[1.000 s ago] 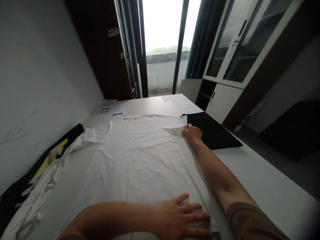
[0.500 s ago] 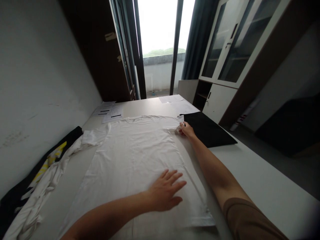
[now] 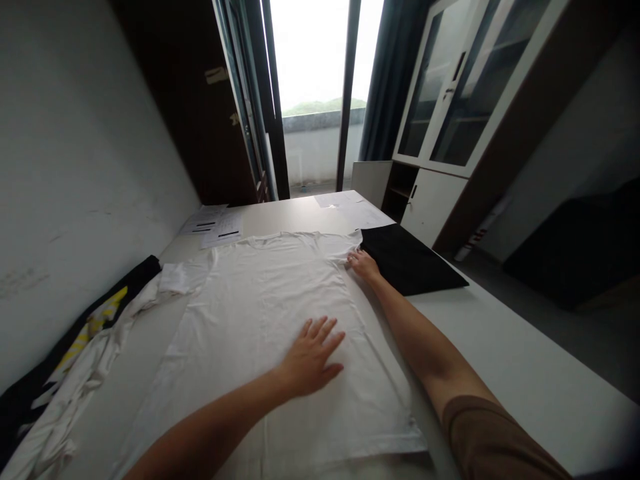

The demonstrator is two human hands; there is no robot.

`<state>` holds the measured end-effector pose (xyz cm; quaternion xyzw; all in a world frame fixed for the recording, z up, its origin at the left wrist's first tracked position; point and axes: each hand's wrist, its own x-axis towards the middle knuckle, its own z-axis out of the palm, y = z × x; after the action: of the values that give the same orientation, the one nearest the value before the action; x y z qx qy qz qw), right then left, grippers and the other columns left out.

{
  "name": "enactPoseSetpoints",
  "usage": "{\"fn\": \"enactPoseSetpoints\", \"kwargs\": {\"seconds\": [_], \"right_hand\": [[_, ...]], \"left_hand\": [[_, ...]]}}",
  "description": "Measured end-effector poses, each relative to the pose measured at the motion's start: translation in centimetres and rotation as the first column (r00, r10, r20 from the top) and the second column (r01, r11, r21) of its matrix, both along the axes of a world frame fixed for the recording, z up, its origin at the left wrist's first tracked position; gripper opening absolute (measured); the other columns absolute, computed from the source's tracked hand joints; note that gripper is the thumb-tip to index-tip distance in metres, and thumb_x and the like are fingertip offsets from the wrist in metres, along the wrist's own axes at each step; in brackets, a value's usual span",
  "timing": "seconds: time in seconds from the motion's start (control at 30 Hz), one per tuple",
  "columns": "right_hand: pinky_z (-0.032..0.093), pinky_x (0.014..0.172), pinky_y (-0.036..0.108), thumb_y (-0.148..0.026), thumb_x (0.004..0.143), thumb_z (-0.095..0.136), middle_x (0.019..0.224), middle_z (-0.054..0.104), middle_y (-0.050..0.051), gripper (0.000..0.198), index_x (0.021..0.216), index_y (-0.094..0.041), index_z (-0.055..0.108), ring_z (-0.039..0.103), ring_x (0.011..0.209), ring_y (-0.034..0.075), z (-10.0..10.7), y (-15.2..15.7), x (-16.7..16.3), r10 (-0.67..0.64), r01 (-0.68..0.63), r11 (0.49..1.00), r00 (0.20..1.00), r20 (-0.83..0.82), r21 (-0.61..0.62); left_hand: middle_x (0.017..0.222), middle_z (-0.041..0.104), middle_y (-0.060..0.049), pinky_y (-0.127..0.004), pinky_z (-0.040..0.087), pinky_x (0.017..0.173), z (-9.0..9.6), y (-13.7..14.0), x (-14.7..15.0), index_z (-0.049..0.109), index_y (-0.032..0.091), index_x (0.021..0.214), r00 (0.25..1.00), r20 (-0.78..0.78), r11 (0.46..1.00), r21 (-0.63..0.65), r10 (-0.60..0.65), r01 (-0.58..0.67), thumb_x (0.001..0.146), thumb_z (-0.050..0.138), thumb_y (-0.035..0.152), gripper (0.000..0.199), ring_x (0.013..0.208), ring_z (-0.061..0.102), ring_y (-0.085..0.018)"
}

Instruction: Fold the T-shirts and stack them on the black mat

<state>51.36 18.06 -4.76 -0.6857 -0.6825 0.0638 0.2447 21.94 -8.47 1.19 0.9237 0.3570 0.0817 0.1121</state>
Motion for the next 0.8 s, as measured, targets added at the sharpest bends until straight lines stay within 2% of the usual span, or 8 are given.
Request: {"fn": "enactPoseSetpoints", "kwargs": {"seconds": [0.1, 0.17, 0.27, 0.43, 0.57, 0.67, 0.8], "right_hand": [[0.040, 0.113, 0.033, -0.033, 0.098, 0.047, 0.142, 0.063, 0.008, 0.041, 0.131, -0.022, 0.070, 0.056, 0.134, 0.024, 0.1, 0.0, 0.3, -0.004, 0.006, 1.000, 0.993, -0.122, 0.017], [0.042, 0.112, 0.031, -0.031, 0.098, 0.045, 0.140, 0.064, 0.008, 0.043, 0.131, -0.021, 0.070, 0.058, 0.132, 0.022, 0.2, 0.1, 0.7, -0.025, 0.037, 0.998, 0.978, -0.205, 0.056], [0.044, 0.109, 0.032, -0.032, 0.098, 0.045, 0.136, 0.067, 0.008, 0.043, 0.130, -0.019, 0.070, 0.060, 0.129, 0.023, 0.4, 0.2, 1.0, -0.040, 0.072, 0.993, 0.951, -0.307, 0.092], [0.045, 0.107, 0.033, -0.033, 0.093, 0.055, 0.138, 0.066, 0.010, 0.045, 0.134, -0.018, 0.066, 0.061, 0.127, 0.023, 0.9, 0.5, 0.3, -0.016, 0.009, 1.000, 0.914, -0.406, -0.017], [0.045, 0.108, 0.033, -0.033, 0.093, 0.053, 0.137, 0.066, 0.011, 0.043, 0.129, -0.016, 0.068, 0.061, 0.128, 0.022, 1.1, 0.4, -0.4, -0.010, -0.008, 0.999, 0.885, -0.465, -0.038], [0.045, 0.106, 0.033, -0.033, 0.094, 0.052, 0.134, 0.068, 0.012, 0.042, 0.129, -0.016, 0.069, 0.062, 0.125, 0.022, 1.1, 0.3, -0.3, -0.009, -0.004, 1.000, 0.897, -0.442, -0.030], [0.047, 0.104, 0.035, -0.033, 0.096, 0.055, 0.124, 0.073, 0.011, 0.036, 0.124, -0.018, 0.072, 0.067, 0.114, 0.022, 1.0, 0.2, -0.4, 0.086, -0.113, 0.992, 0.935, -0.344, -0.059]], "left_hand": [[0.170, 0.023, -0.009, -0.058, 0.018, 0.126, -0.6, 2.4, -1.6, 0.038, 0.027, 0.158, 0.983, -0.042, 0.984, 0.028, 0.177, -0.175, 0.100, 0.052, 0.052, 0.065, 0.157, 0.018, -0.032], [0.169, 0.023, -0.010, -0.060, 0.017, 0.126, -1.2, 3.3, -2.3, 0.037, 0.027, 0.159, 0.974, -0.063, 0.976, 0.022, 0.216, -0.215, 0.100, 0.049, 0.054, 0.066, 0.157, 0.018, -0.032], [0.170, 0.021, -0.010, -0.060, 0.015, 0.126, -1.9, 3.7, -2.7, 0.034, 0.027, 0.160, 0.981, -0.061, 0.982, 0.015, 0.186, -0.186, 0.101, 0.045, 0.059, 0.068, 0.157, 0.016, -0.033], [0.170, 0.020, -0.009, -0.060, 0.013, 0.126, -2.3, 3.5, -2.4, 0.032, 0.029, 0.160, 0.990, -0.030, 0.990, 0.012, 0.138, -0.138, 0.101, 0.044, 0.060, 0.068, 0.158, 0.015, -0.031], [0.170, 0.021, -0.009, -0.058, 0.013, 0.126, -2.3, 3.7, -2.5, 0.032, 0.029, 0.160, 0.992, -0.031, 0.992, 0.014, 0.124, -0.123, 0.101, 0.044, 0.060, 0.068, 0.158, 0.015, -0.031], [0.170, 0.021, -0.008, -0.058, 0.013, 0.126, -2.4, 3.9, -2.7, 0.031, 0.030, 0.161, 0.994, -0.032, 0.995, 0.018, 0.103, -0.103, 0.102, 0.044, 0.059, 0.067, 0.158, 0.014, -0.030], [0.171, 0.019, -0.008, -0.058, 0.012, 0.126, -2.2, 3.8, -2.7, 0.031, 0.029, 0.161, 0.996, -0.042, 0.996, 0.013, 0.084, -0.083, 0.103, 0.043, 0.057, 0.066, 0.158, 0.014, -0.029]]}}
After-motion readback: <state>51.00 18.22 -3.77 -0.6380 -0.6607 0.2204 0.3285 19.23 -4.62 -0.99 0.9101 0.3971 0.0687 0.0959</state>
